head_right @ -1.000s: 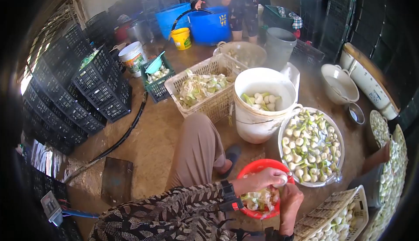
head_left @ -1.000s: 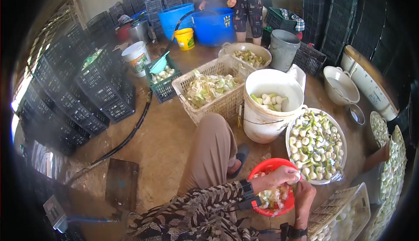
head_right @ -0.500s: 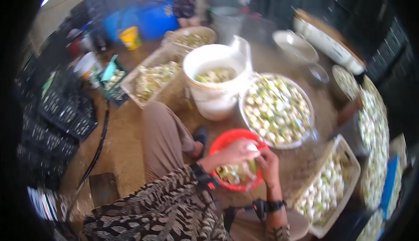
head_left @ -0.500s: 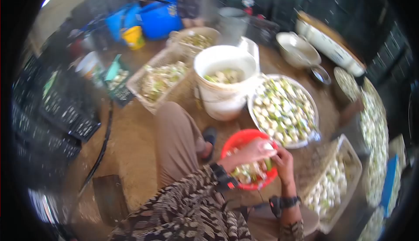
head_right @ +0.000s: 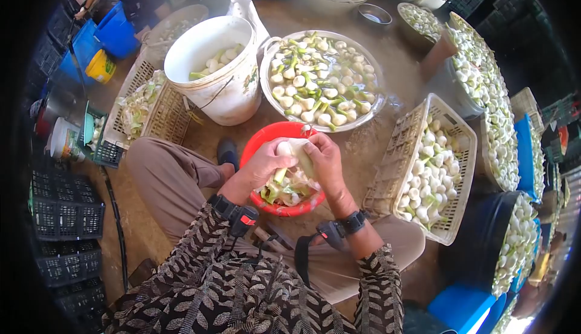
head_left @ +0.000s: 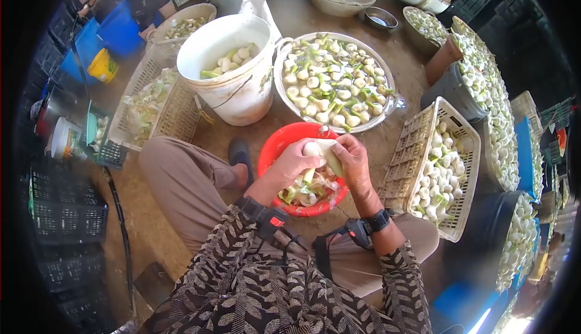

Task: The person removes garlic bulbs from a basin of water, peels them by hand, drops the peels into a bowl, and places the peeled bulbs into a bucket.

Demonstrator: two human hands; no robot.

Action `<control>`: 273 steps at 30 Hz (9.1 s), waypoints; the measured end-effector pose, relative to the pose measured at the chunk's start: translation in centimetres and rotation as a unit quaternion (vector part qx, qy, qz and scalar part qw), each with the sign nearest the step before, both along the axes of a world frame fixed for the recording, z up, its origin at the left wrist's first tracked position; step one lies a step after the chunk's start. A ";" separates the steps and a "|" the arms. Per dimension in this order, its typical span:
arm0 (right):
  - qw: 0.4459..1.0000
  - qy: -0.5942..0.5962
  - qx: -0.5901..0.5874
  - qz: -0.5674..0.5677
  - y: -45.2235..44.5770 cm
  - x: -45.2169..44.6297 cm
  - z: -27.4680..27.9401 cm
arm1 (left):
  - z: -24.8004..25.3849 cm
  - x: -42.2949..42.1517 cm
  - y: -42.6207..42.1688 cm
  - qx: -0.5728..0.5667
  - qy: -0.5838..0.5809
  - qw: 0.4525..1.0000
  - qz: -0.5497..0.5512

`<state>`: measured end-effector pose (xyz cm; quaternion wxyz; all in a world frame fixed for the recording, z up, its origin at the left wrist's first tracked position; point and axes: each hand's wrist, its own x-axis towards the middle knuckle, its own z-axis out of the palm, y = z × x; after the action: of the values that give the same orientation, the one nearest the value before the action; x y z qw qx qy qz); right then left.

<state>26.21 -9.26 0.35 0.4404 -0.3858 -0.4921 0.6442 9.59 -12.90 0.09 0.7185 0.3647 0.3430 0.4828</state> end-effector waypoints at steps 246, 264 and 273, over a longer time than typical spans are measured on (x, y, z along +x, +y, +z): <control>0.887 -0.309 0.333 0.078 -0.4 -1.6 0.7 | -1.4 -1.1 0.5 -0.041 0.104 0.989 0.094; 0.996 -0.063 0.007 0.065 0.7 -1.3 -2.3 | -0.4 -0.6 0.6 -0.179 0.001 0.984 0.026; 0.986 0.063 -0.029 -0.149 6.2 3.2 -1.4 | -3.8 -3.8 0.5 -0.164 -0.224 0.961 -0.002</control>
<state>29.42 -3.09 -1.02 0.5502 -0.4265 -0.3811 0.6083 5.83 -12.36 -3.70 0.8276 0.1251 0.2475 0.4880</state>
